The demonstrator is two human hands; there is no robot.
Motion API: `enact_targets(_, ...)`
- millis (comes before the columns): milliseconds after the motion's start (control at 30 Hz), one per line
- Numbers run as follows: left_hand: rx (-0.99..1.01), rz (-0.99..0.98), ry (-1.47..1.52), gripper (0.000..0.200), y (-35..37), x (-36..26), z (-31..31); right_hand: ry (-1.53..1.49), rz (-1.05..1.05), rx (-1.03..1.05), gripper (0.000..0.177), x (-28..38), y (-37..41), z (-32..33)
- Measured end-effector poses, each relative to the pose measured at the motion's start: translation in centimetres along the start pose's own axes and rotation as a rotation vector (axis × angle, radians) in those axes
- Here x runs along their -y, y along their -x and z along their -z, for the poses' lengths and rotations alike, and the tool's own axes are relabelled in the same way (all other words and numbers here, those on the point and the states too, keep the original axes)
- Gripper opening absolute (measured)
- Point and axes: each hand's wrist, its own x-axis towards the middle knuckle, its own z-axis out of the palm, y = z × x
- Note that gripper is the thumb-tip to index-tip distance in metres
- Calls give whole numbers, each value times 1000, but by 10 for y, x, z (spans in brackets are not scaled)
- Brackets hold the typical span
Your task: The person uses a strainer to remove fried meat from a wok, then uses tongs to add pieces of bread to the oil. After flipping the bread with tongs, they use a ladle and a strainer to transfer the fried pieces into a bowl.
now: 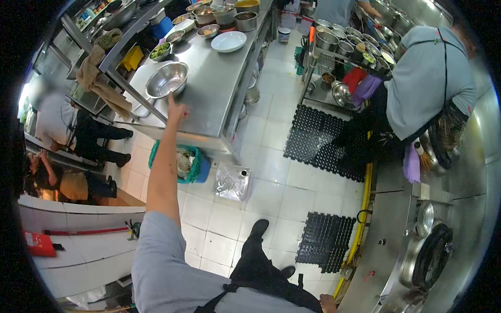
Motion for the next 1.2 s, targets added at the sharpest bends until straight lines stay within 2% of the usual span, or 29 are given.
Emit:
enact_targets(100,-49,28,-147,66,-46,-5,16,-29,-149,-146,31,70,32,34)
enact_targets(200,-85,105,-118,48,-76,13,18,-353,-157,-198,32,117,45,48)
enact_targets(233,-109,129,-69,44,-87,29,17,-479,-156,-205,33,123,49,47)
enact_targets(267,-242,95,-152,39,-117,82,18,-547,-91,-112,41,101,35,43)
enact_targets(300,-365,52,-235,34,-140,119,10,-575,-100,-103,40,95,30,39)
enact_targets(333,-337,218,181,28,-100,78,3,-618,-115,-103,39,85,27,30)
enact_targets(400,-286,156,296,41,-97,92,-7,-740,33,-51,32,56,28,12)
enact_targets(467,-144,118,176,61,-71,88,-9,-465,-6,-14,33,15,15,-19)
enact_targets(500,-84,93,130,71,-53,85,-12,-561,-19,-1,31,5,19,-30)
enact_targets(533,-30,86,88,81,-35,85,-14,-587,-111,-37,28,53,60,-6)
enact_targets(567,-41,6,174,88,-5,77,-25,-513,24,-71,25,0,42,-35)
enact_targets(600,-58,-131,56,93,83,26,-55,-620,-206,-122,25,-11,77,-32)
enact_targets(633,27,-44,187,75,86,64,-54,-523,-224,-252,23,-29,90,-28)
enact_targets(667,164,76,144,45,131,46,-57,-298,-127,-552,19,-70,95,-34)
enact_targets(700,282,91,240,24,158,61,-68,-88,-253,-806,16,-70,131,-11)
enact_targets(733,360,122,159,18,200,60,-81,-239,-465,-1056,17,-83,163,7)
enact_targets(800,555,240,206,13,286,67,-110,-332,-505,-1391,15,-137,235,42)
enact_targets(833,609,287,240,13,326,87,-126,-224,-657,-1524,16,-147,280,65)
enact_targets(867,708,351,256,13,378,84,-137,-159,-761,-1514,18,-197,307,70)
enact_targets(900,803,418,277,13,427,81,-150,-77,-893,-1528,27,-216,340,81)
enact_targets(933,991,-116,65,14,462,103,-168,-65,-1006,-1410,22,-251,367,83)
enact_targets(1000,1204,-184,-11,24,537,114,-201,-261,-923,-1406,27,-356,374,56)
enact_targets(1033,1230,307,120,32,597,92,-221,-360,-875,-1393,30,-391,373,36)
enact_targets(1067,1275,534,189,48,681,11,-218,-649,-810,-1290,43,-404,372,36)
enact_targets(1100,1434,520,159,54,722,-5,-231,-1196,-553,-1274,45,-407,363,34)
enact_targets(1133,1497,505,126,52,779,-42,-239,-1721,-245,-1177,47,-400,353,34)
enact_targets(1200,1684,484,124,48,855,-64,-273,-2158,172,-993,43,-410,320,39)
